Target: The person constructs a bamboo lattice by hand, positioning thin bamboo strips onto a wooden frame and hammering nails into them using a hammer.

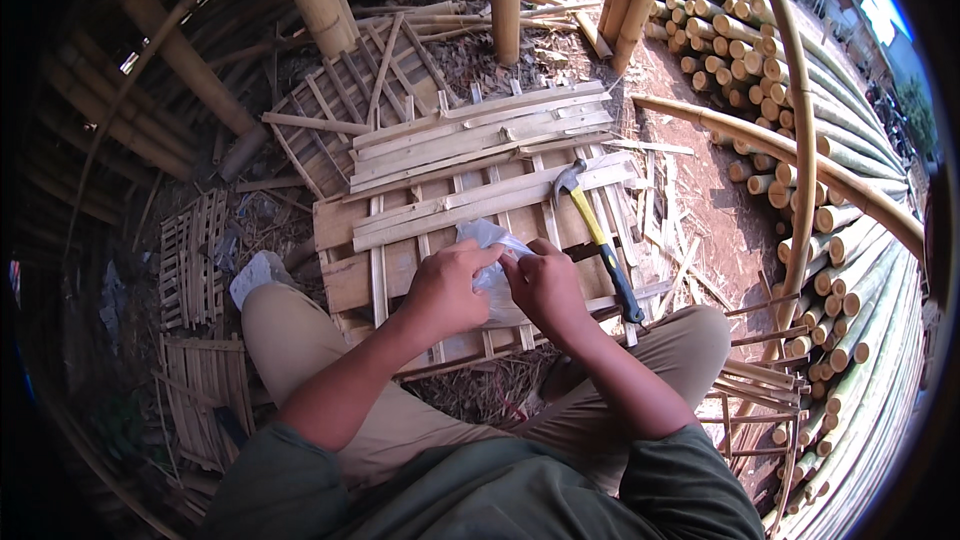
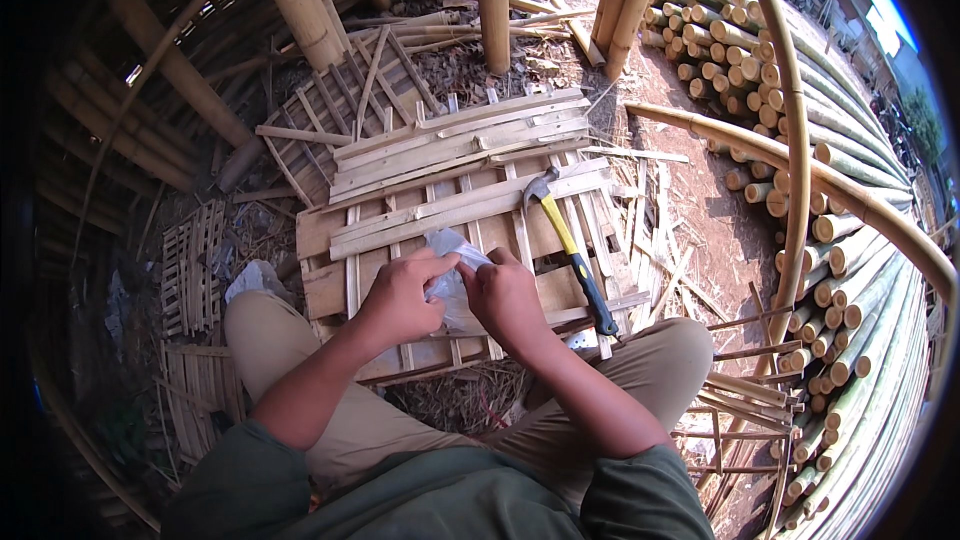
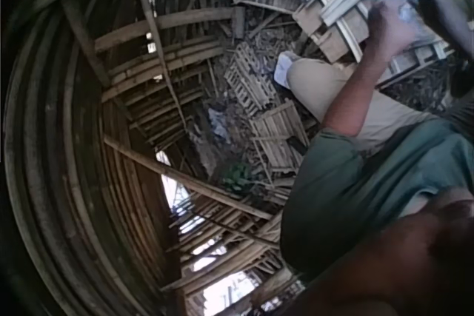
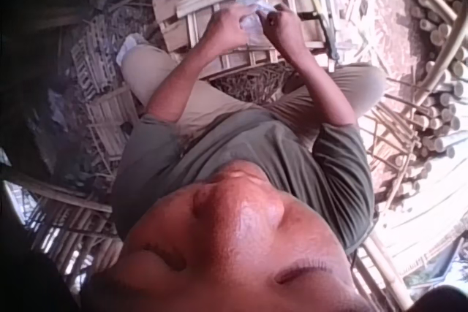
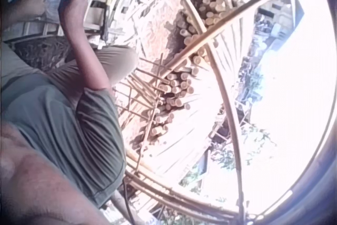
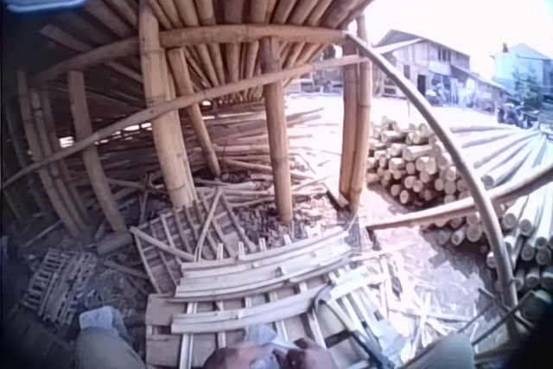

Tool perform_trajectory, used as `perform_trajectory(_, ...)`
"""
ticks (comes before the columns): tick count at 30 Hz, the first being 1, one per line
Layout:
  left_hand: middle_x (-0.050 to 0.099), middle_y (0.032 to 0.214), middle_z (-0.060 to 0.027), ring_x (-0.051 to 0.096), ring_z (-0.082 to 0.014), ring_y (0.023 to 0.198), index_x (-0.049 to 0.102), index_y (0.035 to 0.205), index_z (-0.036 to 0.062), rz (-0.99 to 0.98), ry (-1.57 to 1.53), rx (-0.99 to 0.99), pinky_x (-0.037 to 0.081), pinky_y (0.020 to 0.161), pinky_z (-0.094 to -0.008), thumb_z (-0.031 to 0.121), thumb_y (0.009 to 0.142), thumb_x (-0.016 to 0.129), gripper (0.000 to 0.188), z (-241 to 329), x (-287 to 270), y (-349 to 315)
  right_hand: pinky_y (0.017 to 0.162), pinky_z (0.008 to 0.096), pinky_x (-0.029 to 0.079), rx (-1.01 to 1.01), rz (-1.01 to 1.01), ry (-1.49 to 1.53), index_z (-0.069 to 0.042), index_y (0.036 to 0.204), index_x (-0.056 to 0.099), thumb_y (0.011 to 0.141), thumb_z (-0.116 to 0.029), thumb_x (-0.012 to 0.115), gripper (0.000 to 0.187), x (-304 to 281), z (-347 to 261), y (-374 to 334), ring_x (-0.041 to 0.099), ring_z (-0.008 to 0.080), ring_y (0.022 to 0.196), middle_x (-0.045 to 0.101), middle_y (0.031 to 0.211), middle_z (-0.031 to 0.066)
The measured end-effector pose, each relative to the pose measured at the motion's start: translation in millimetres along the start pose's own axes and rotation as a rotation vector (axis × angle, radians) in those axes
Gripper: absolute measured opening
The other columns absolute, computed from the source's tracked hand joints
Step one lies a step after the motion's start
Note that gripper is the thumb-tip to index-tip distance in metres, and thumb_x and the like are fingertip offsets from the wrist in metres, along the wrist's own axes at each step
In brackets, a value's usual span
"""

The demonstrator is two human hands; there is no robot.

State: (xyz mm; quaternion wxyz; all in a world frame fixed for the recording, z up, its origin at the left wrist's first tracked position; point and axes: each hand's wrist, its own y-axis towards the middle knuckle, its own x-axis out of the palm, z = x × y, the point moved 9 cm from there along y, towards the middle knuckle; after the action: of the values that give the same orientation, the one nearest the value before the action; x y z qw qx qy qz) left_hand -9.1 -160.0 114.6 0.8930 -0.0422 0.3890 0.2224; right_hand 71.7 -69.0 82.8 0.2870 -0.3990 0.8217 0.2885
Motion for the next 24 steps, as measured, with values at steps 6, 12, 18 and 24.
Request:
perform_trajectory(6, 0.056, 0.080, -0.0146, 0.060, -0.0308, 0.073, 0.063, 0.116, 0.0022, -0.086, -0.015, 0.064, 0.049, 0.067, -0.0376, -0.001, 0.066, 0.056, 0.051, 0.6, 23.8, -4.4, 0.062, 0.0473, 0.052, -0.078, -0.092, -0.111, -0.002, 0.088, 0.064, 0.076, -0.005, 0.058, 0.013, 31.4, 10.1, -3.6, 0.063, 0.0404, 0.071, 0.059, 0.092, 0.0230)
perform_trajectory(12, 0.059, 0.088, -0.0172, 0.061, -0.0361, 0.081, 0.062, 0.117, 0.0021, -0.126, 0.018, 0.041, 0.050, 0.074, -0.0417, -0.001, 0.065, 0.055, 0.052, 1.9, 29.2, -3.8, 0.062, 0.0470, 0.051, 0.108, -0.095, -0.220, -0.001, 0.075, 0.064, 0.076, -0.018, 0.062, 0.016, 42.7, 28.8, -3.8, 0.064, 0.0382, 0.074, 0.062, 0.082, 0.0202)
perform_trajectory(18, 0.059, 0.087, -0.0190, 0.061, -0.0382, 0.080, 0.060, 0.117, 0.0009, -0.173, 0.062, 0.014, 0.049, 0.071, -0.0429, 0.003, 0.066, 0.056, 0.051, -14.5, 41.5, -6.1, 0.062, 0.0471, 0.052, 0.095, -0.204, -0.283, -0.005, 0.073, 0.067, 0.079, -0.018, 0.057, 0.018, 64.4, 38.9, -4.6, 0.066, 0.0367, 0.069, 0.066, 0.072, 0.0190)
perform_trajectory(24, 0.060, 0.088, -0.0196, 0.061, -0.0383, 0.082, 0.059, 0.118, 0.0004, -0.200, 0.095, 0.012, 0.050, 0.073, -0.0429, 0.003, 0.067, 0.057, 0.051, -18.0, 43.6, -6.5, 0.062, 0.0465, 0.053, 0.126, -0.189, -0.309, -0.004, 0.074, 0.067, 0.082, -0.019, 0.054, 0.021, 66.0, 37.7, -5.3, 0.067, 0.0366, 0.069, 0.067, 0.074, 0.0198)
